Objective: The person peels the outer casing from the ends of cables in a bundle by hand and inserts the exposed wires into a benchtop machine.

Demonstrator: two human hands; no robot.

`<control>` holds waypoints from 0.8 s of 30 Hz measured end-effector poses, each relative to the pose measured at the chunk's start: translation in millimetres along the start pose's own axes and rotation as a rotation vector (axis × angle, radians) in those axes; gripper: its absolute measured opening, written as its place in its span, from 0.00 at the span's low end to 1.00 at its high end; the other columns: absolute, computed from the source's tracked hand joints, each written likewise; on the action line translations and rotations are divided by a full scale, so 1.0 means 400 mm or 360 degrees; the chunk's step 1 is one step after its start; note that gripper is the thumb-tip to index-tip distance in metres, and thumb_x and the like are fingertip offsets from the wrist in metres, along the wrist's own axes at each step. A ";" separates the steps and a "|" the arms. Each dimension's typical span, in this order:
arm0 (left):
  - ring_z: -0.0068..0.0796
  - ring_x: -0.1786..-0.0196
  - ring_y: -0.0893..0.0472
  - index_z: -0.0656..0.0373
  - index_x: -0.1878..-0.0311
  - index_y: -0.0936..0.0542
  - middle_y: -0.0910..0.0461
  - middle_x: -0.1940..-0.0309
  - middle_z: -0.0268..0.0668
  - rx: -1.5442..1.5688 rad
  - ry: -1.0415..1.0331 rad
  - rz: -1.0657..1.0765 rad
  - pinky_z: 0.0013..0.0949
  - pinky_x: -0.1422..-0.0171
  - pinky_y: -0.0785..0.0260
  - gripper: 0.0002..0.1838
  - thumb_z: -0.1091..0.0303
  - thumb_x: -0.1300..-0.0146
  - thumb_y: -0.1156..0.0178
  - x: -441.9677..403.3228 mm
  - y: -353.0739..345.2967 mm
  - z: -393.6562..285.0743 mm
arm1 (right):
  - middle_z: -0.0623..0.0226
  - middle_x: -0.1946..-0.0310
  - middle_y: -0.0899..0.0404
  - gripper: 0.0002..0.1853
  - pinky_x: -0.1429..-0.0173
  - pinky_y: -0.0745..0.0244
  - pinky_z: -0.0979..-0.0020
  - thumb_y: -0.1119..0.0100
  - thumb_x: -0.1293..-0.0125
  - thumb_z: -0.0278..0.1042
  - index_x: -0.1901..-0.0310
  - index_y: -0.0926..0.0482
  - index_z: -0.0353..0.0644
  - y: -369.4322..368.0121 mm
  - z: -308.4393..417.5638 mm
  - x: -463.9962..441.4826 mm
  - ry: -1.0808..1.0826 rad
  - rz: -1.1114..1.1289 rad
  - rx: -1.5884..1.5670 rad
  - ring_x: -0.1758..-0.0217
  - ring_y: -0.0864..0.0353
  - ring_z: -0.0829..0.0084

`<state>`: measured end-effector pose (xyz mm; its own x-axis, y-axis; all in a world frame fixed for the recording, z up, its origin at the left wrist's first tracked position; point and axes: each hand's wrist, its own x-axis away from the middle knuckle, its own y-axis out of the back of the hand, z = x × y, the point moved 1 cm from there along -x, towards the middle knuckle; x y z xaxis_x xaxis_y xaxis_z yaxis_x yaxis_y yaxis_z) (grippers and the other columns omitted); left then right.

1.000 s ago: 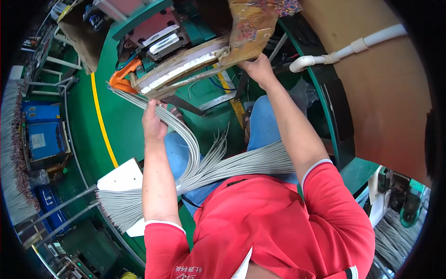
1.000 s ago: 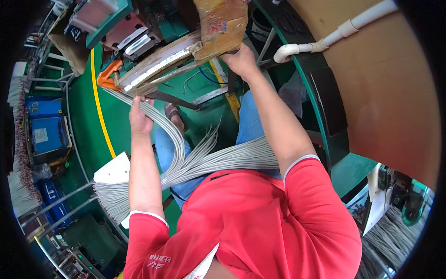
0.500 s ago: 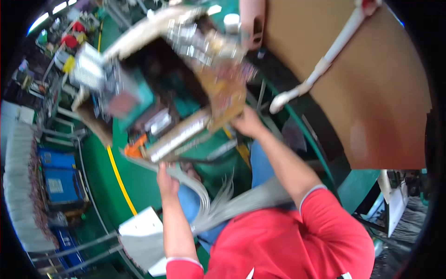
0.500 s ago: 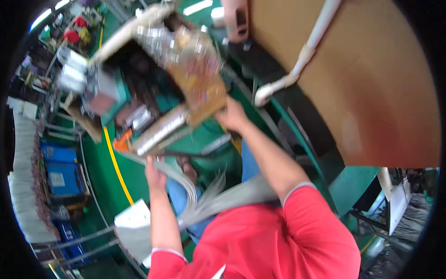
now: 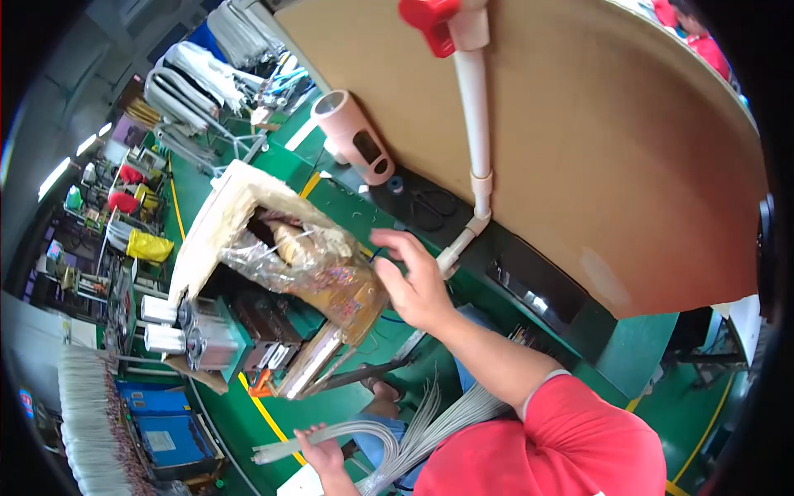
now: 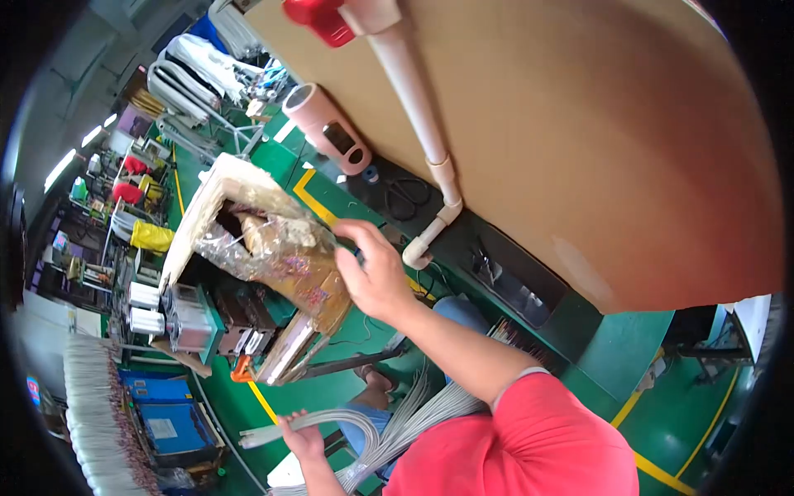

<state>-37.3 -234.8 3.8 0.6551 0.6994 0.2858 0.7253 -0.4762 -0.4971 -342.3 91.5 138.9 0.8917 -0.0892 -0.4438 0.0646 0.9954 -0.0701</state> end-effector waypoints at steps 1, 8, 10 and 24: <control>0.37 0.55 0.26 0.52 0.64 0.29 0.25 0.63 0.35 -0.0004 0.0001 0.0012 0.44 0.40 0.35 0.17 0.50 0.27 0.45 0.010 0.012 -0.001 | 0.56 0.43 0.22 0.16 0.36 0.29 0.67 0.46 0.33 0.26 0.44 0.24 0.35 -0.020 -0.007 -0.043 0.0006 -0.0009 -0.0042 0.39 0.23 0.63; 0.36 0.57 0.26 0.52 0.65 0.30 0.26 0.67 0.35 0.0035 0.0179 -0.0264 0.45 0.40 0.34 0.16 0.51 0.29 0.43 0.133 -0.019 -0.045 | 0.49 0.56 0.16 0.13 0.42 0.25 0.58 0.47 0.41 0.32 0.59 0.18 0.35 -0.267 -0.220 -0.359 -0.0614 -0.0080 -0.0179 0.48 0.18 0.48; 0.37 0.53 0.25 0.53 0.59 0.27 0.24 0.62 0.36 0.0068 0.0242 -0.0225 0.47 0.39 0.33 0.14 0.52 0.27 0.45 0.129 0.024 -0.068 | 0.49 0.58 0.15 0.13 0.42 0.24 0.57 0.48 0.42 0.32 0.62 0.16 0.35 -0.317 -0.297 -0.452 -0.0722 -0.0023 -0.0001 0.49 0.17 0.48; 0.35 0.52 0.22 0.54 0.54 0.19 0.19 0.59 0.35 0.0237 0.0301 -0.0645 0.49 0.34 0.33 0.15 0.56 0.24 0.51 0.198 0.030 -0.099 | 0.66 0.67 0.24 0.12 0.68 0.28 0.67 0.41 0.35 0.39 0.56 0.20 0.40 -0.550 -0.523 -0.640 -0.1125 0.0819 -0.0059 0.68 0.26 0.68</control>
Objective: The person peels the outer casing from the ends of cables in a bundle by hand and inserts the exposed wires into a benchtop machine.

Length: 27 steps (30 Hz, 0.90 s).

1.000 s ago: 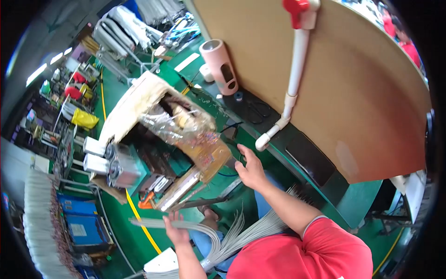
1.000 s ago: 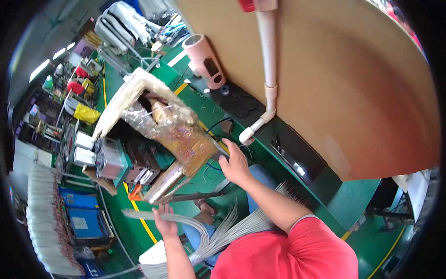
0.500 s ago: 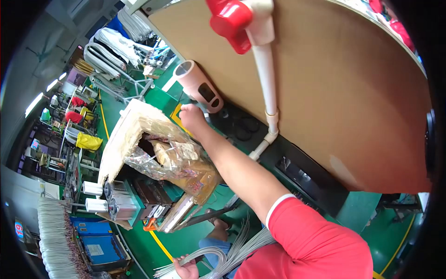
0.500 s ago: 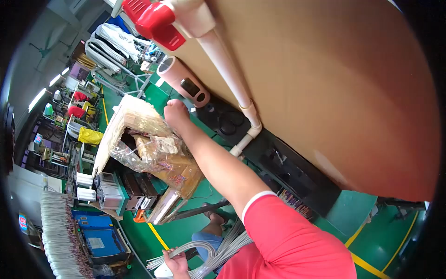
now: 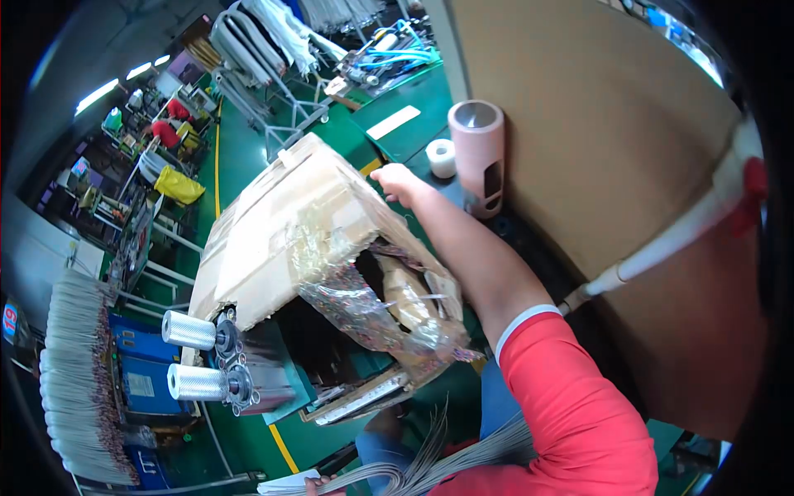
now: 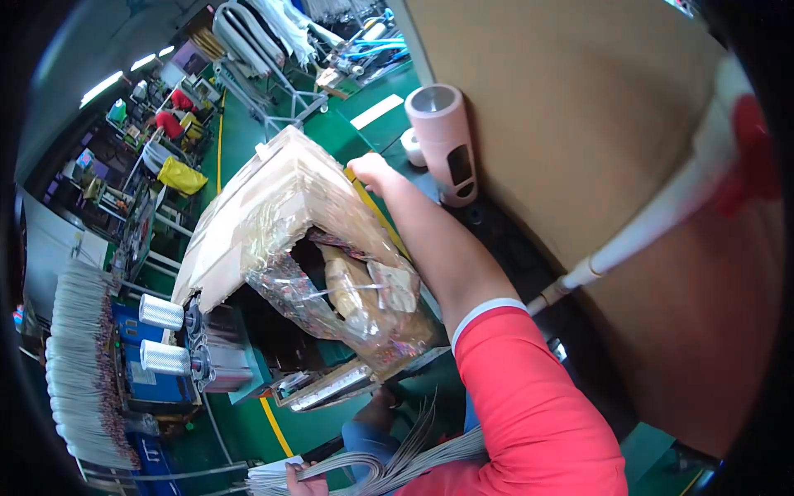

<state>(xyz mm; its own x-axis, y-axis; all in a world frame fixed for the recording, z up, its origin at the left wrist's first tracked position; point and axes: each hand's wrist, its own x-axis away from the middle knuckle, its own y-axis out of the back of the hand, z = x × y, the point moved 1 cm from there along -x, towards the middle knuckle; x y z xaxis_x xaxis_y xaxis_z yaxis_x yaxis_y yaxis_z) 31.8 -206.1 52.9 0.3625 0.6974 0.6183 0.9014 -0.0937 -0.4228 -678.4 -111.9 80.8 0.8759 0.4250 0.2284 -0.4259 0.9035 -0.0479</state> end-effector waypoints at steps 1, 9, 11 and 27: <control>0.35 0.52 0.22 0.54 0.54 0.19 0.19 0.59 0.35 0.0012 0.0001 -0.0016 0.49 0.34 0.33 0.15 0.56 0.24 0.51 -0.006 0.017 0.001 | 0.68 0.72 0.26 0.10 0.69 0.29 0.69 0.41 0.34 0.38 0.58 0.19 0.40 -0.005 0.000 -0.021 -0.0092 -0.0013 -0.0212 0.71 0.27 0.71; 0.37 0.44 0.23 0.54 0.55 0.19 0.17 0.54 0.37 0.0176 0.0064 0.0123 0.50 0.29 0.37 0.13 0.57 0.25 0.49 -0.027 0.073 0.000 | 0.62 0.51 0.24 0.18 0.47 0.27 0.65 0.41 0.31 0.46 0.52 0.25 0.39 -0.066 0.144 -0.090 0.0214 0.0273 -0.1033 0.50 0.24 0.68; 0.37 0.43 0.23 0.54 0.55 0.18 0.17 0.52 0.38 0.0218 0.0078 0.0100 0.50 0.28 0.38 0.13 0.58 0.25 0.48 -0.030 0.094 0.000 | 0.60 0.48 0.25 0.20 0.42 0.30 0.65 0.42 0.31 0.48 0.50 0.26 0.39 -0.076 0.208 -0.107 0.0304 0.0453 -0.1014 0.45 0.25 0.66; 0.38 0.45 0.23 0.57 0.55 0.19 0.18 0.54 0.38 0.0125 0.0006 -0.0002 0.49 0.28 0.38 0.13 0.59 0.26 0.48 -0.012 0.063 0.009 | 0.48 0.31 0.37 0.44 0.25 0.38 0.58 0.40 0.34 0.58 0.28 0.42 0.33 -0.178 0.519 0.141 0.0645 0.1217 -0.0901 0.28 0.34 0.52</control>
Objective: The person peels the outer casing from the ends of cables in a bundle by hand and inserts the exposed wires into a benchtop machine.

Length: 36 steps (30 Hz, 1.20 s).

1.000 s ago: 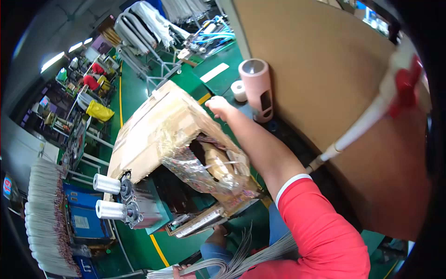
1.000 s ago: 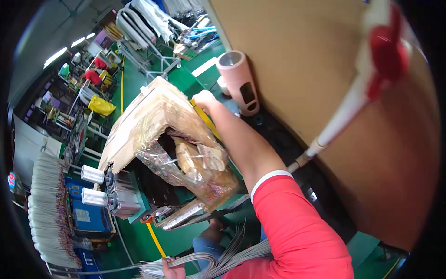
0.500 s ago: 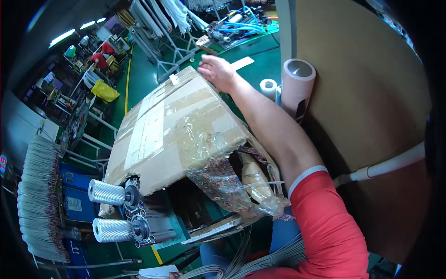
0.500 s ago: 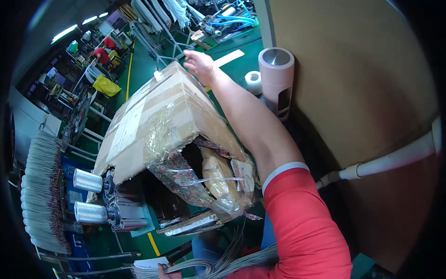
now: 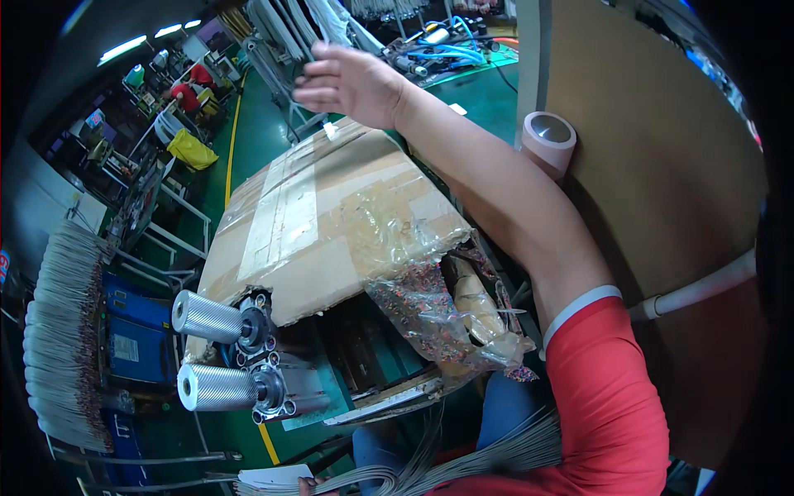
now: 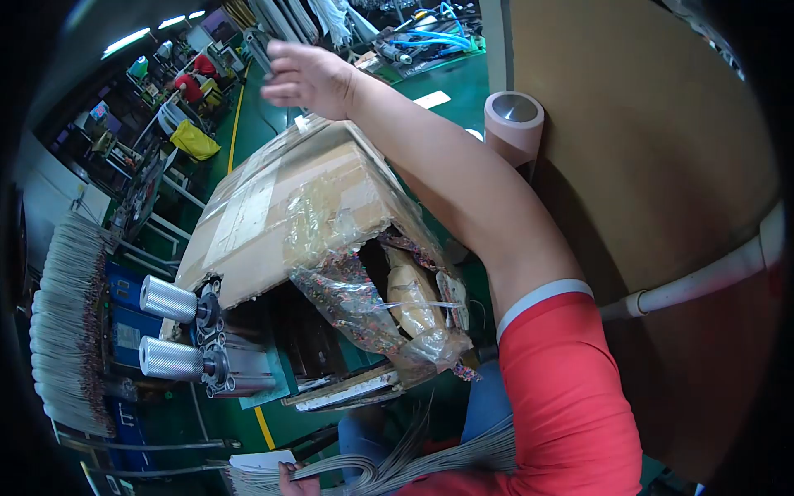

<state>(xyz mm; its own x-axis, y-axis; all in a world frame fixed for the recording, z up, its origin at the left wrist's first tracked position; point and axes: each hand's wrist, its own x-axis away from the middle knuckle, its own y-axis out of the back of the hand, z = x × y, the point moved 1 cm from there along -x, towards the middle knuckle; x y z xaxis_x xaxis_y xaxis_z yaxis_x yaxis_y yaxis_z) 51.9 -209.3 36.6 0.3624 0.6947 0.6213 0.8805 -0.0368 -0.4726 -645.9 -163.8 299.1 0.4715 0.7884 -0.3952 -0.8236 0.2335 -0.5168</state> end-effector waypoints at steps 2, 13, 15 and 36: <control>0.38 0.45 0.23 0.57 0.56 0.19 0.18 0.55 0.38 0.0015 -0.0012 -0.0021 0.48 0.29 0.37 0.13 0.59 0.26 0.48 0.002 -0.003 0.006 | 0.48 0.31 0.36 0.44 0.27 0.35 0.58 0.37 0.36 0.57 0.28 0.40 0.33 0.024 -0.018 -0.012 -0.0097 -0.0138 0.0370 0.30 0.32 0.52; 0.37 0.55 0.24 0.58 0.62 0.22 0.21 0.64 0.38 0.0182 -0.0007 0.0025 0.45 0.34 0.36 0.10 0.61 0.29 0.43 0.000 -0.058 0.016 | 0.53 0.60 0.14 0.17 0.47 0.20 0.63 0.31 0.44 0.36 0.54 0.15 0.37 0.060 -0.026 -0.049 -0.0129 -0.0679 0.2411 0.54 0.13 0.59; 0.37 0.55 0.24 0.57 0.62 0.23 0.21 0.64 0.38 0.0186 -0.0035 0.0062 0.45 0.34 0.37 0.10 0.61 0.29 0.43 -0.007 -0.049 0.021 | 0.55 0.61 0.14 0.17 0.45 0.20 0.63 0.31 0.45 0.33 0.53 0.15 0.37 0.040 -0.018 -0.047 0.0006 -0.0743 0.2938 0.54 0.13 0.58; 0.35 0.52 0.26 0.55 0.62 0.26 0.26 0.62 0.35 0.0009 -0.0038 0.0385 0.44 0.35 0.36 0.13 0.56 0.30 0.40 -0.005 -0.042 0.034 | 0.61 0.67 0.15 0.10 0.69 0.21 0.69 0.40 0.37 0.34 0.61 0.14 0.38 -0.197 -0.039 -0.156 -0.1111 0.0247 0.3166 0.70 0.14 0.68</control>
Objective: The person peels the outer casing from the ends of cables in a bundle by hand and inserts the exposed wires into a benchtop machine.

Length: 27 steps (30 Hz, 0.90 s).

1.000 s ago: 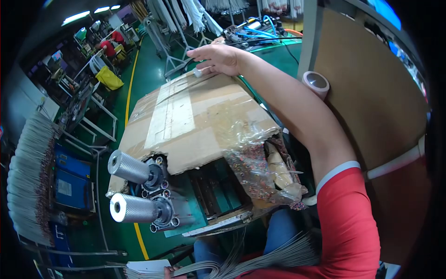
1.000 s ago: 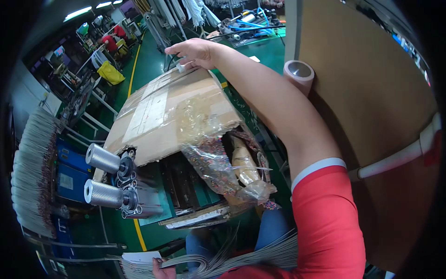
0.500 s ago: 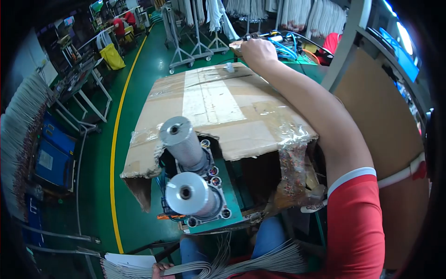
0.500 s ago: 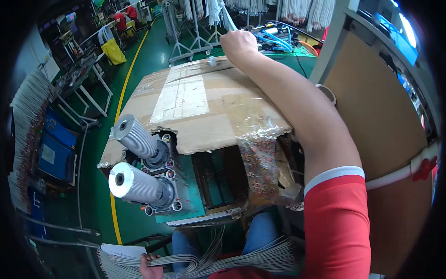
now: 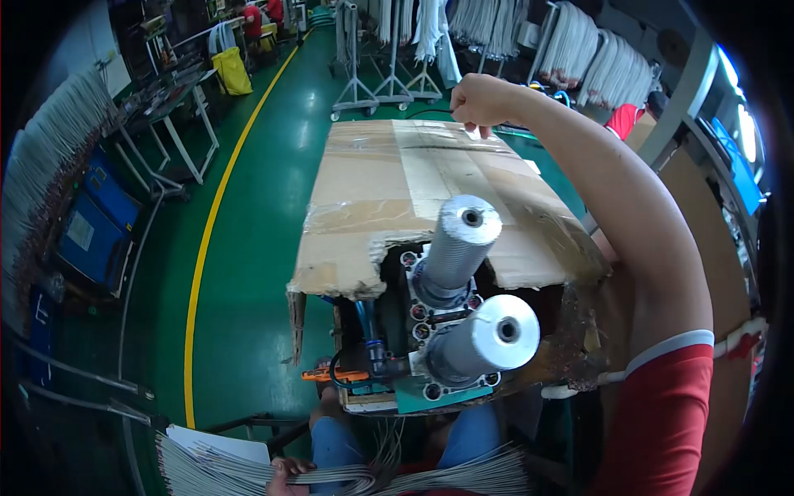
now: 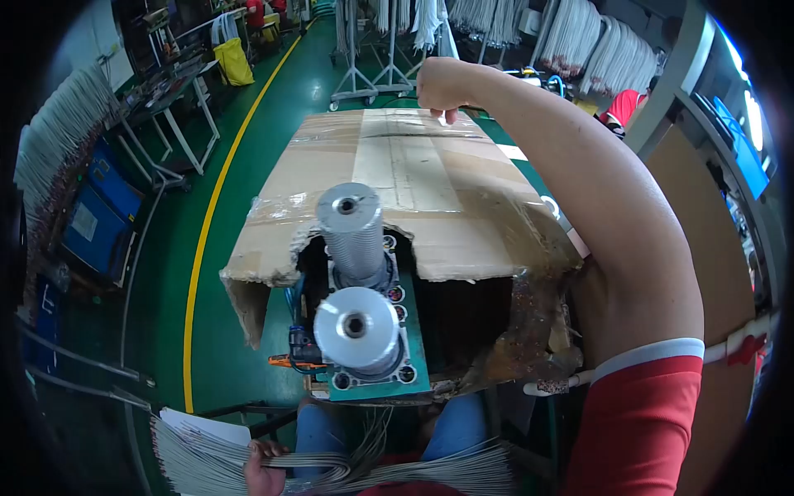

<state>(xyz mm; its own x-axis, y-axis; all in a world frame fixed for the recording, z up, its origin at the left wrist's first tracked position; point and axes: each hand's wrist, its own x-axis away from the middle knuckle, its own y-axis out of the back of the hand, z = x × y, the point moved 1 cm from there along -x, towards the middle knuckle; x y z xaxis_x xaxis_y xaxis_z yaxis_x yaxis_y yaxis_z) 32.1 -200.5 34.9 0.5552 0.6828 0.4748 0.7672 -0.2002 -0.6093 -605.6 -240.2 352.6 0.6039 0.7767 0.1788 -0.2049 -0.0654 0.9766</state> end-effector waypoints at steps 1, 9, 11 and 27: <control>0.35 0.51 0.26 0.55 0.61 0.26 0.26 0.62 0.35 -0.0007 0.0011 0.0087 0.44 0.35 0.36 0.13 0.56 0.30 0.40 -0.001 0.004 0.002 | 0.63 0.69 0.15 0.10 0.70 0.22 0.71 0.40 0.36 0.34 0.61 0.15 0.38 -0.001 0.010 -0.004 0.0025 -0.0022 -0.0158 0.73 0.15 0.71; 0.36 0.52 0.27 0.55 0.62 0.29 0.28 0.62 0.36 -0.0013 0.0026 0.0024 0.46 0.35 0.37 0.13 0.56 0.28 0.42 0.009 -0.004 -0.004 | 0.66 0.70 0.17 0.13 0.71 0.29 0.78 0.39 0.31 0.36 0.52 0.18 0.37 -0.008 0.074 -0.030 -0.0063 -0.0011 -0.0725 0.75 0.19 0.75; 0.37 0.52 0.27 0.55 0.62 0.29 0.29 0.62 0.36 -0.0005 0.0022 0.0063 0.46 0.36 0.37 0.13 0.56 0.28 0.43 0.005 -0.003 -0.003 | 0.66 0.69 0.17 0.14 0.70 0.29 0.78 0.40 0.30 0.36 0.49 0.19 0.37 -0.017 0.083 -0.043 -0.0137 0.0005 -0.0819 0.73 0.19 0.76; 0.38 0.53 0.28 0.56 0.64 0.30 0.29 0.64 0.37 0.0072 0.0003 0.0069 0.46 0.35 0.38 0.15 0.55 0.29 0.42 -0.005 -0.016 -0.008 | 0.65 0.62 0.17 0.14 0.59 0.29 0.78 0.48 0.25 0.35 0.45 0.21 0.38 -0.066 0.182 -0.052 0.0014 0.0051 -0.0876 0.58 0.19 0.78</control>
<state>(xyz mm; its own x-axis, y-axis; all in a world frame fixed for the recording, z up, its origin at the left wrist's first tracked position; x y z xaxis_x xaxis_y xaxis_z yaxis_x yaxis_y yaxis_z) 27.1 -202.8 39.9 0.5884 0.6730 0.4482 0.7271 -0.1978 -0.6575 -556.8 -300.1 331.7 0.5848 0.7852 0.2039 -0.5970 0.2464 0.7635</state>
